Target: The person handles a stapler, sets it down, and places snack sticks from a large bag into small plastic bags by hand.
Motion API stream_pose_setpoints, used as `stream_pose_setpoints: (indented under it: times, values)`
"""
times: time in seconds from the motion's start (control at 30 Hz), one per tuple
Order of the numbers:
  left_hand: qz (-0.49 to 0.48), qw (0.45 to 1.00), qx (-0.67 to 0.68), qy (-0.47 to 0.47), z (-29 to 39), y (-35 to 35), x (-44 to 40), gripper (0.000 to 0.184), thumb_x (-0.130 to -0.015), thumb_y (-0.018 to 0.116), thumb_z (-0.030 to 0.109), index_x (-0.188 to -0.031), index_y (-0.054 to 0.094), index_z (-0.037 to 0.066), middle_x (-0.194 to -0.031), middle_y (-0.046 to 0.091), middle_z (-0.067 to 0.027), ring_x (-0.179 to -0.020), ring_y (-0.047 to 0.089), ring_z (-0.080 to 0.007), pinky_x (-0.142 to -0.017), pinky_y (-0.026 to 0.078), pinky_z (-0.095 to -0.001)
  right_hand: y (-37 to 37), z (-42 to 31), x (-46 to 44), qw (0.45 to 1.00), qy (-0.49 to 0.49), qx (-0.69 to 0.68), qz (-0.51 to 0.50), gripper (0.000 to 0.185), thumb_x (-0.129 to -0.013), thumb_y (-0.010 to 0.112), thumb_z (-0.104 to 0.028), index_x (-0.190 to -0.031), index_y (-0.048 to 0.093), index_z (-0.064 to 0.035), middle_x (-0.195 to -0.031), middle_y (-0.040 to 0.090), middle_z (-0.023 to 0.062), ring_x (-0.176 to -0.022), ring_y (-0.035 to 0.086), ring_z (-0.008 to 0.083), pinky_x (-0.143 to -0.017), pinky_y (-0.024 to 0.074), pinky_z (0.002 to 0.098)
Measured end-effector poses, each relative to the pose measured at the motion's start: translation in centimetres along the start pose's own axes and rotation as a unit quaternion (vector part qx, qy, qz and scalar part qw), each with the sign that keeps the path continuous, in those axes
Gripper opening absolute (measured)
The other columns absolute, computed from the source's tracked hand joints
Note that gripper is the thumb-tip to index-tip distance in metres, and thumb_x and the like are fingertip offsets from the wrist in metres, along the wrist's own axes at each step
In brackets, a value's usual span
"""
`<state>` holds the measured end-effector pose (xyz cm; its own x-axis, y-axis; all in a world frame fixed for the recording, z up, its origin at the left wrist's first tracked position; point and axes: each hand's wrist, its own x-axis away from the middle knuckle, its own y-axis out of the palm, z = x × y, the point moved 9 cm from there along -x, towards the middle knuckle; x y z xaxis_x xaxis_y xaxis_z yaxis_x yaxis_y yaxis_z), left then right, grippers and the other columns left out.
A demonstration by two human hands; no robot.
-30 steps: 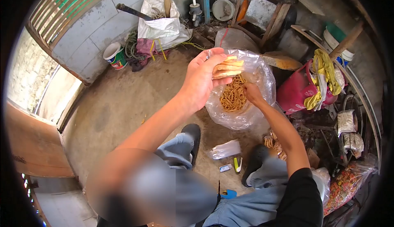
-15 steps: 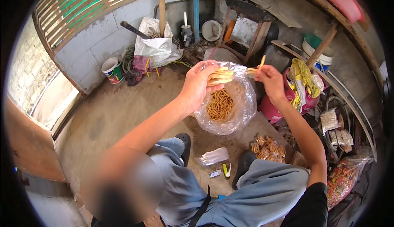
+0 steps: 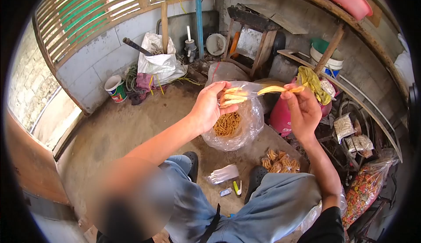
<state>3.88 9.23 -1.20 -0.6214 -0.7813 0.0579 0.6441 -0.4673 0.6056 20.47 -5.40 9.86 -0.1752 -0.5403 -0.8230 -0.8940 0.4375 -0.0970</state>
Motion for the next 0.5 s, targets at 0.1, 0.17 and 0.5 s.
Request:
stream_pose_setpoints:
  times: [0.1,0.17,0.5]
  values:
    - [-0.029,0.999,0.022,-0.008,-0.3,0.6,0.0,0.023,-0.098,0.042,0.024,-0.102,0.054,0.005,-0.099,0.062,-0.0108,-0.087,0.066,-0.0230,-0.071,0.059,-0.0365,0.3,-1.4,0.1,0.991,-0.082,0.105,-0.004,0.016,-0.084,0.063,0.006,-0.099,0.061,0.0043,-0.098,0.065,0.0147,-0.087,0.064,0.0191,-0.075,0.0513,0.0273]
    - [-0.040,0.998,0.032,-0.027,-0.6,1.1,0.3,0.022,-0.098,0.043,0.025,-0.103,0.054,0.006,-0.100,0.062,-0.0110,-0.088,0.066,-0.0234,-0.072,0.059,-0.0367,1.1,-3.0,0.3,0.961,-0.177,0.211,-0.013,0.017,-0.081,0.066,0.007,-0.097,0.062,0.0036,-0.094,0.067,0.0162,-0.084,0.066,0.0237,-0.074,0.0523,0.0286]
    - [-0.074,0.997,0.036,-0.015,-0.4,3.6,1.7,0.019,-0.096,0.048,0.019,-0.108,0.051,0.005,-0.107,0.061,-0.0113,-0.097,0.065,-0.0237,-0.077,0.059,-0.0363,4.0,-4.7,2.0,0.856,-0.379,0.317,-0.149,0.031,-0.065,0.071,0.009,-0.095,0.063,0.0060,-0.094,0.065,0.0186,-0.081,0.066,0.0288,-0.072,0.0558,0.0352]
